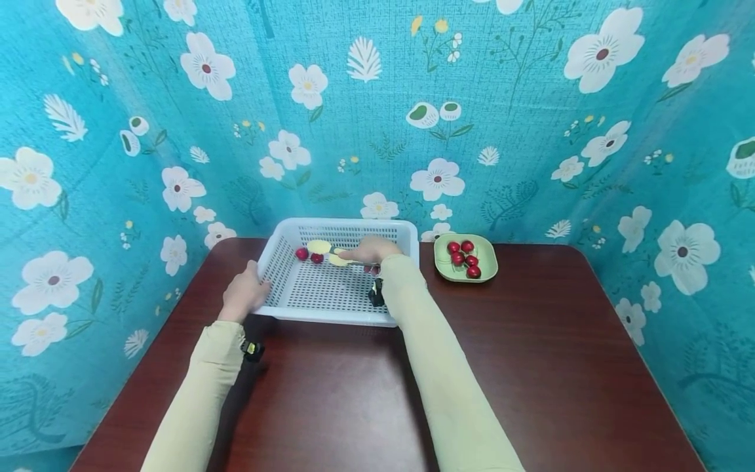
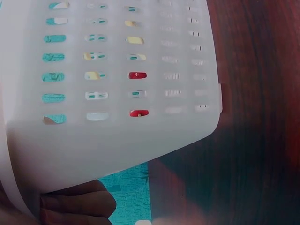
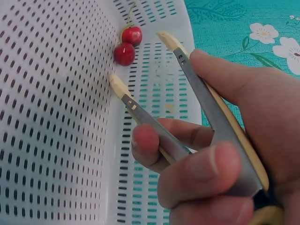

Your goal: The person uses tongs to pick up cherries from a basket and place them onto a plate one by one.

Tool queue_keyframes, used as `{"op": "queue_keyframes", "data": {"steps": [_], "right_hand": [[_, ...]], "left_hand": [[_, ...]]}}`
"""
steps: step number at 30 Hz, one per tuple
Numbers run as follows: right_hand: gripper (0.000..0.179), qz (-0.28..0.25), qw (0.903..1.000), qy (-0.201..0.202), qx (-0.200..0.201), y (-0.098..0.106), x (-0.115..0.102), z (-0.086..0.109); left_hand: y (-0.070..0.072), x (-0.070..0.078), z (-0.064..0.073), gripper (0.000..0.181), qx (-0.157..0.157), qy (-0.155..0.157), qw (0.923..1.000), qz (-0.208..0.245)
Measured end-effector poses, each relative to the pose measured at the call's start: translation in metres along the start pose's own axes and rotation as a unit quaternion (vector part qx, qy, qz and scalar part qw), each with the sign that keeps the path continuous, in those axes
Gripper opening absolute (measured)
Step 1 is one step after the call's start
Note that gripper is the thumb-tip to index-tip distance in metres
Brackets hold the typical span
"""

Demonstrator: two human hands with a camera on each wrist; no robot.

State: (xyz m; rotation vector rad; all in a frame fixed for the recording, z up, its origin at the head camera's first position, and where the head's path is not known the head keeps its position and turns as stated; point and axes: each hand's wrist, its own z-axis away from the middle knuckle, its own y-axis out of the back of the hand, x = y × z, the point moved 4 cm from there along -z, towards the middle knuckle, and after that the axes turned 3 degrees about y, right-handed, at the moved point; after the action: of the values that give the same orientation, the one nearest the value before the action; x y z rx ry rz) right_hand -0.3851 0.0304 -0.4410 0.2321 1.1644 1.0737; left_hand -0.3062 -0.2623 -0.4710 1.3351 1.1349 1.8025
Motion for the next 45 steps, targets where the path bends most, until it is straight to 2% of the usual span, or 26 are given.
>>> {"op": "queue_keyframes", "data": {"steps": [4,7,11,19,26,31,38,45], "right_hand": [[0.080,-0.012,0.9999,-0.007,0.010,-0.005,-0.006,-0.003],[0.073,-0.009,0.9998,-0.005,0.016,-0.009,-0.009,-0.005],[0.057,0.011,0.9995,-0.010,0.027,-0.011,-0.008,-0.008],[0.043,0.043,0.9984,-0.014,0.033,-0.014,-0.001,-0.011],[0.038,0.044,0.9984,-0.010,0.033,-0.015,-0.003,-0.008],[0.035,0.052,0.9981,-0.003,0.034,-0.015,-0.005,-0.008],[0.042,0.068,0.9972,0.003,0.029,-0.018,-0.010,-0.008],[0.033,0.077,0.9963,0.016,0.034,-0.019,-0.010,-0.006]], "left_hand": [[-0.002,0.001,0.000,0.049,0.003,0.000,1.0000,0.003],[-0.003,0.001,0.000,0.049,0.004,0.001,1.0000,0.003],[-0.006,0.001,0.000,0.048,0.003,0.002,1.0000,0.006],[-0.008,0.002,0.001,0.046,0.003,0.004,1.0000,0.004],[-0.009,0.003,0.000,0.048,-0.003,-0.003,1.0000,0.007],[-0.006,0.001,0.000,0.048,0.004,-0.003,1.0000,0.009],[-0.002,-0.001,-0.001,0.050,0.003,-0.001,1.0000,0.005],[0.000,-0.001,0.000,0.049,0.003,0.000,1.0000,0.001]]}}
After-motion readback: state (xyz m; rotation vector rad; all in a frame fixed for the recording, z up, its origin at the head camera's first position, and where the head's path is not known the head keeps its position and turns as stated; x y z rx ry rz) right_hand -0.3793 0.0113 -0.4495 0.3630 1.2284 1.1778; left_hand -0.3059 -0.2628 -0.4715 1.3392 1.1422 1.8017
